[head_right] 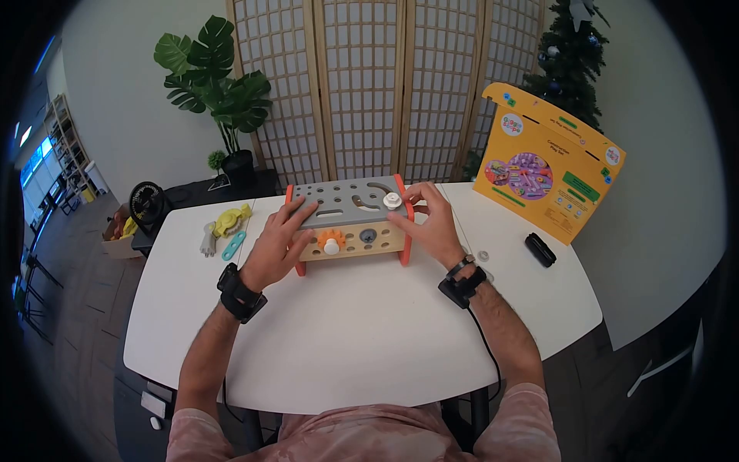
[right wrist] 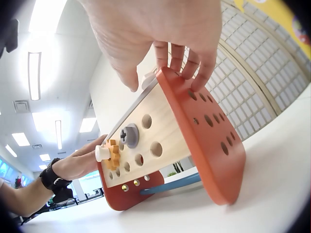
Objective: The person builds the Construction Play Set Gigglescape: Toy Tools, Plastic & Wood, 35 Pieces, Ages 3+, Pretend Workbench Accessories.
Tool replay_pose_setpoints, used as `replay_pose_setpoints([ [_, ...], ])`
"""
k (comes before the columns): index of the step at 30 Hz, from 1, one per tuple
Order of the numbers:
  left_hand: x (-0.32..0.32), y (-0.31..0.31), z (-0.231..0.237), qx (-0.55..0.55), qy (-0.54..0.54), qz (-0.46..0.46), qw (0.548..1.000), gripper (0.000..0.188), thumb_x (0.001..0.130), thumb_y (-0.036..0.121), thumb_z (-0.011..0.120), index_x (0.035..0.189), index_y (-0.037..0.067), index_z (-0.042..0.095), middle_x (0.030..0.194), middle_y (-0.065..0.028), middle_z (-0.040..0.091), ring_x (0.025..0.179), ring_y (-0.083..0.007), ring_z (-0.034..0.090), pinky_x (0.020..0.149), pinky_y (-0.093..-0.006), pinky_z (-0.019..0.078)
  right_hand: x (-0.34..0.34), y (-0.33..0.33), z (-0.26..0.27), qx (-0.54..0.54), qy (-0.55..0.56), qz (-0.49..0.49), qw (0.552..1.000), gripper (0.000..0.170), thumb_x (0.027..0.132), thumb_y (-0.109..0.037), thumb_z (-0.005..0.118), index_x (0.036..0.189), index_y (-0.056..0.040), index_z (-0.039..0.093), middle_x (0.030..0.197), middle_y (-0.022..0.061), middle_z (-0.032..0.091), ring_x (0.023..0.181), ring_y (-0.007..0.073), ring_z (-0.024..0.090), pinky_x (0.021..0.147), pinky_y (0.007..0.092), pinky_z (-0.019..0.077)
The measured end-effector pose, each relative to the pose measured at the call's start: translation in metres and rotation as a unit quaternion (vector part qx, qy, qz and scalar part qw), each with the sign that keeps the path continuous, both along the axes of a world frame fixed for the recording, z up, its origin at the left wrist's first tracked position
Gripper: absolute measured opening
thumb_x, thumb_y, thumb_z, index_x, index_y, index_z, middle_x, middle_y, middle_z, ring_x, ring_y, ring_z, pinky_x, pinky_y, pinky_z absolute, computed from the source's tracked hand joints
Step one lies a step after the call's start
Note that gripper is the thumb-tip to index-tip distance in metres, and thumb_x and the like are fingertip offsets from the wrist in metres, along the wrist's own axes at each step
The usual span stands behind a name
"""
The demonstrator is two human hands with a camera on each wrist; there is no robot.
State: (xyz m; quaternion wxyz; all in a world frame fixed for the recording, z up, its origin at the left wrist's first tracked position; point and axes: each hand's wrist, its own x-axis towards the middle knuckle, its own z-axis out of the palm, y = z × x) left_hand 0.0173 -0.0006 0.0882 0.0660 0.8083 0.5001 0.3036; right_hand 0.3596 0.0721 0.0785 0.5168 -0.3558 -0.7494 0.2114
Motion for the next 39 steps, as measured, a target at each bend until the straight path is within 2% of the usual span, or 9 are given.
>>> replay_pose_setpoints([
  [7, 0.0004, 0.0005, 0.0000, -0.004, 0.001, 0.004, 1.000, 0.053, 0.114, 0.030, 0.056, 0.165, 0.015, 0.051, 0.171, -0.0229, 0.041, 0.148, -0.0477, 0.048, 0.124, -0.0536, 0.0424, -0.0030, 0.0050, -0.0041, 0.007, -0.005, -0.001, 1.000, 0.034, 0.099, -0.015, 0.081, 0.130, -0.0002, 0.076, 0.125, 0.0070, 0.067, 0.112, 0.0171, 0.070, 0.095, 0.0320, 0.0618],
  [14, 0.0001, 0.0011, -0.0009, -0.003, 0.005, 0.005, 1.000, 0.053, 0.114, 0.030, 0.055, 0.165, 0.015, 0.051, 0.172, -0.0225, 0.040, 0.148, -0.0473, 0.048, 0.124, -0.0531, 0.0425, -0.0011, 0.0052, -0.0022, -0.002, -0.015, 0.006, 1.000, 0.033, 0.101, -0.015, 0.079, 0.130, -0.0002, 0.076, 0.127, 0.0067, 0.067, 0.113, 0.0175, 0.069, 0.095, 0.0315, 0.0606],
  [19, -0.0002, 0.0007, 0.0000, -0.003, 0.000, 0.003, 1.000, 0.054, 0.114, 0.031, 0.055, 0.165, 0.014, 0.051, 0.172, -0.0226, 0.041, 0.147, -0.0470, 0.049, 0.123, -0.0532, 0.0426, -0.0022, -0.0034, 0.0019, -0.009, -0.028, -0.014, 0.999, 0.047, 0.097, -0.020, 0.085, 0.139, -0.0033, 0.071, 0.133, 0.0080, 0.065, 0.120, 0.0205, 0.067, 0.096, 0.0340, 0.0603],
  [22, -0.0001, 0.0010, -0.0008, -0.002, -0.001, 0.002, 1.000, 0.053, 0.114, 0.031, 0.055, 0.165, 0.015, 0.051, 0.172, -0.0226, 0.041, 0.147, -0.0469, 0.049, 0.123, -0.0531, 0.0427, 0.0019, 0.0031, -0.0070, 0.054, -0.066, -0.012, 0.996, 0.052, 0.094, -0.024, 0.087, 0.139, -0.0046, 0.071, 0.138, 0.0088, 0.064, 0.125, 0.0214, 0.066, 0.097, 0.0347, 0.0602],
  [26, 0.0001, 0.0003, 0.0003, -0.001, 0.000, 0.005, 1.000, 0.053, 0.114, 0.030, 0.056, 0.165, 0.015, 0.052, 0.171, -0.0228, 0.042, 0.146, -0.0477, 0.049, 0.123, -0.0528, 0.0429, 0.0012, 0.0010, -0.0050, 0.046, -0.068, -0.014, 0.997, 0.047, 0.097, -0.023, 0.085, 0.138, -0.0042, 0.071, 0.139, 0.0087, 0.065, 0.124, 0.0215, 0.067, 0.096, 0.0338, 0.0600],
  [28, 0.0008, -0.0001, 0.0004, 0.001, 0.002, 0.002, 1.000, 0.053, 0.114, 0.030, 0.057, 0.164, 0.015, 0.052, 0.171, -0.0229, 0.042, 0.146, -0.0481, 0.049, 0.123, -0.0529, 0.0429, 0.0003, 0.0030, -0.0038, -0.004, -0.034, -0.002, 0.999, 0.040, 0.101, -0.022, 0.081, 0.136, -0.0047, 0.072, 0.137, 0.0081, 0.065, 0.121, 0.0209, 0.068, 0.095, 0.0330, 0.0598],
  [31, 0.0001, 0.0000, 0.0004, 0.004, -0.001, 0.001, 1.000, 0.054, 0.113, 0.030, 0.057, 0.165, 0.014, 0.051, 0.171, -0.0230, 0.041, 0.145, -0.0487, 0.050, 0.123, -0.0534, 0.0431, -0.0010, 0.0002, 0.0009, -0.001, -0.048, -0.004, 0.999, 0.034, 0.105, -0.022, 0.076, 0.134, -0.0052, 0.073, 0.136, 0.0077, 0.066, 0.120, 0.0201, 0.069, 0.094, 0.0325, 0.0599],
  [35, 0.0003, 0.0001, 0.0003, 0.000, -0.001, 0.001, 1.000, 0.054, 0.113, 0.030, 0.057, 0.165, 0.014, 0.051, 0.171, -0.0231, 0.041, 0.146, -0.0487, 0.049, 0.123, -0.0537, 0.0428, -0.0017, -0.0012, 0.0004, -0.006, -0.038, 0.001, 0.999, 0.033, 0.106, -0.023, 0.075, 0.133, -0.0049, 0.072, 0.135, 0.0077, 0.066, 0.120, 0.0197, 0.069, 0.094, 0.0327, 0.0600],
  [39, 0.0000, 0.0013, -0.0011, 0.000, 0.002, 0.005, 1.000, 0.054, 0.114, 0.030, 0.056, 0.165, 0.014, 0.051, 0.171, -0.0230, 0.041, 0.146, -0.0483, 0.050, 0.123, -0.0535, 0.0428, -0.0008, -0.0012, 0.0003, -0.010, -0.042, -0.005, 0.999, 0.041, 0.103, -0.024, 0.078, 0.138, -0.0043, 0.069, 0.137, 0.0085, 0.066, 0.123, 0.0209, 0.068, 0.096, 0.0333, 0.0596],
])
